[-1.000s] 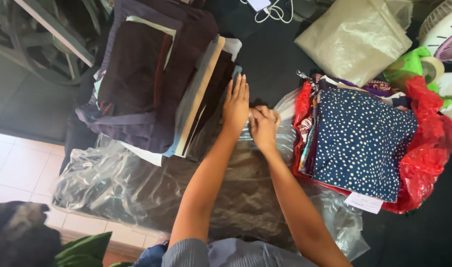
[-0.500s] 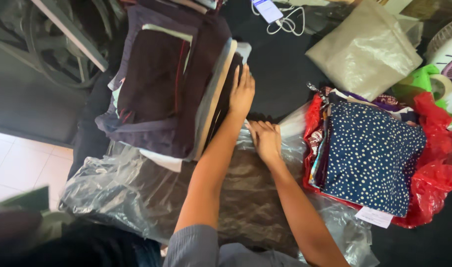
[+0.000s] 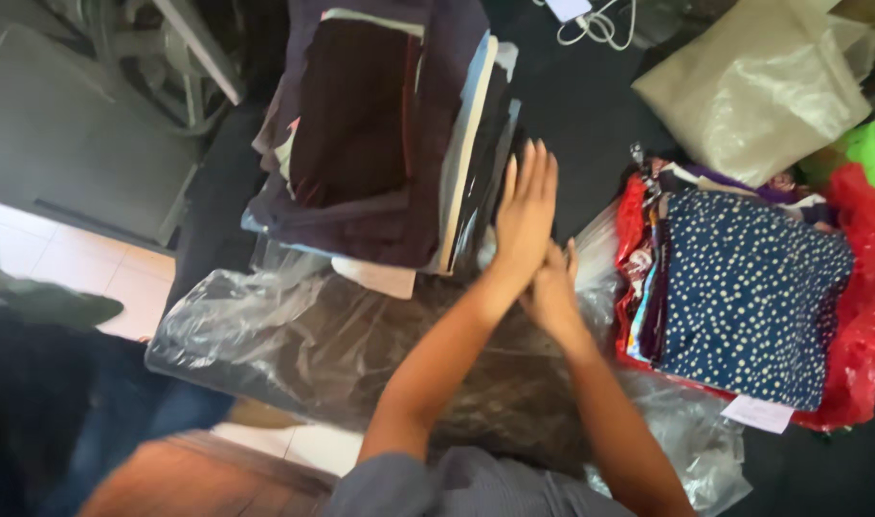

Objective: The person folds a large piece of light-colored fabric on a table, then stacks it with other folded garments. They smooth the fabric and adjust the pile, handling several folded items and a plastic sheet.

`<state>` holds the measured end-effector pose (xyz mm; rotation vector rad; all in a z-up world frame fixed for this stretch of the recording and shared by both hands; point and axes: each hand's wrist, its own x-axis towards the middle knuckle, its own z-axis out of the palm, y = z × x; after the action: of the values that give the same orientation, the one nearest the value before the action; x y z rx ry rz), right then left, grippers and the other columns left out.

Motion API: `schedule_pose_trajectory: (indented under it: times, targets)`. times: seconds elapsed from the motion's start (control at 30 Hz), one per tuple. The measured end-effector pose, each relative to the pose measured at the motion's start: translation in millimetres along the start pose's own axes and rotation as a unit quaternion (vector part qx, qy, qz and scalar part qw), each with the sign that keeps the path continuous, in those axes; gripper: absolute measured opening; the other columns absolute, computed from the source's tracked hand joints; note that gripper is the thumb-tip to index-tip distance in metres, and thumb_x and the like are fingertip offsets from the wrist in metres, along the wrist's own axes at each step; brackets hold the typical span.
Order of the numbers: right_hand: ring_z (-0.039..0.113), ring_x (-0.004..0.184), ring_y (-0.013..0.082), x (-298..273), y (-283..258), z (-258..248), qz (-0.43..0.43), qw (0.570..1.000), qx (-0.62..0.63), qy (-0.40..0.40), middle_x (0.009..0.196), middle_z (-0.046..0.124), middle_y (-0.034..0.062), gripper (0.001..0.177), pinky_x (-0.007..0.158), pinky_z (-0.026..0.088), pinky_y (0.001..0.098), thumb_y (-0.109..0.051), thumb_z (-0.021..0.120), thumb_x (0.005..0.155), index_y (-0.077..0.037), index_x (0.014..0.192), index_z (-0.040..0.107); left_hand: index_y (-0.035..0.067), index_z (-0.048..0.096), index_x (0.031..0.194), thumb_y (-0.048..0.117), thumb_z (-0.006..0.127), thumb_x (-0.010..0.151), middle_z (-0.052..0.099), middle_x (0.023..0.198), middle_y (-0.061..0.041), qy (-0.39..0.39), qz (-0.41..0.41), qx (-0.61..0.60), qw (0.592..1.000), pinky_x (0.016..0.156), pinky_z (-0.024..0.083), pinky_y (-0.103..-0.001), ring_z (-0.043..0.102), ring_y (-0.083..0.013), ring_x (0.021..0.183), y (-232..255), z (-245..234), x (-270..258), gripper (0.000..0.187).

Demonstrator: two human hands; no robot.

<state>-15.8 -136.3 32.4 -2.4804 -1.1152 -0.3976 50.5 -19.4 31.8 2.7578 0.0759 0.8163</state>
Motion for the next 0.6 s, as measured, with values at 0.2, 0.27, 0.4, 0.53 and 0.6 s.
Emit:
schedule_pose_trajectory:
  times: [0.2,0.27,0.4,0.53,0.6]
  targets:
    - [0.055,0.126,0.0421,18.9,-16.3,10.0,0.097,0.986,0.119,-0.07,0.133,0.063,0.0209,0.066,0.105,0.049,0.0468,-0.008,0.066,0.08,-0.003,0.144,0.054,0.003,0.048,0.153,0.009,0.047,0.098,0.036,0.167,-0.009,-0.025,0.096,-0.079,0.992,0.126,0.022,-0.045,0.03,-0.0209,0.156,-41.3,-116.7,-114.5,0.056]
    - [0.06,0.121,0.04,30.9,-25.5,15.4,0.155,0.98,0.09,-0.091,0.13,0.064,0.0188,0.061,0.098,0.052,0.0471,-0.013,0.065,0.089,-0.005,0.148,0.051,0.003,0.048,0.155,0.011,0.046,0.1,0.035,0.168,-0.006,-0.023,0.155,0.01,0.988,0.127,0.023,-0.04,0.031,-0.0173,0.157,-65.8,-122.5,-121.6,0.056]
    - [0.066,0.107,0.0408,43.8,-37.7,24.7,0.223,0.963,0.029,-0.149,0.131,0.063,0.0172,0.052,0.084,0.054,0.051,-0.026,0.06,0.097,-0.012,0.146,0.049,0.003,0.047,0.155,0.028,0.051,0.084,0.038,0.166,-0.004,-0.104,0.214,-0.045,0.97,0.125,0.024,-0.037,0.031,-0.0155,0.154,-109.5,-101.5,-121.1,0.076]
    - [0.069,0.096,0.0431,48.4,-35.7,25.2,0.207,0.97,0.015,-0.128,0.128,0.067,0.0162,0.048,0.08,0.054,0.0535,-0.028,0.055,0.1,-0.014,0.145,0.052,0.002,0.052,0.154,0.024,0.06,0.103,0.039,0.166,-0.011,0.022,0.382,0.203,0.901,0.127,0.021,-0.036,0.029,-0.0204,0.157,-138.2,-67.4,-108.5,0.057]
    - [0.069,0.096,0.0428,45.4,-37.0,25.9,0.222,0.966,0.024,-0.132,0.124,0.068,0.0161,0.042,0.079,0.054,0.0534,-0.032,0.055,0.101,-0.015,0.14,0.056,0.003,0.056,0.147,0.02,0.066,0.096,0.038,0.166,-0.012,-0.058,0.376,0.031,0.924,0.125,0.022,-0.037,0.028,-0.0204,0.157,-148.9,-56.3,-101.5,0.054]
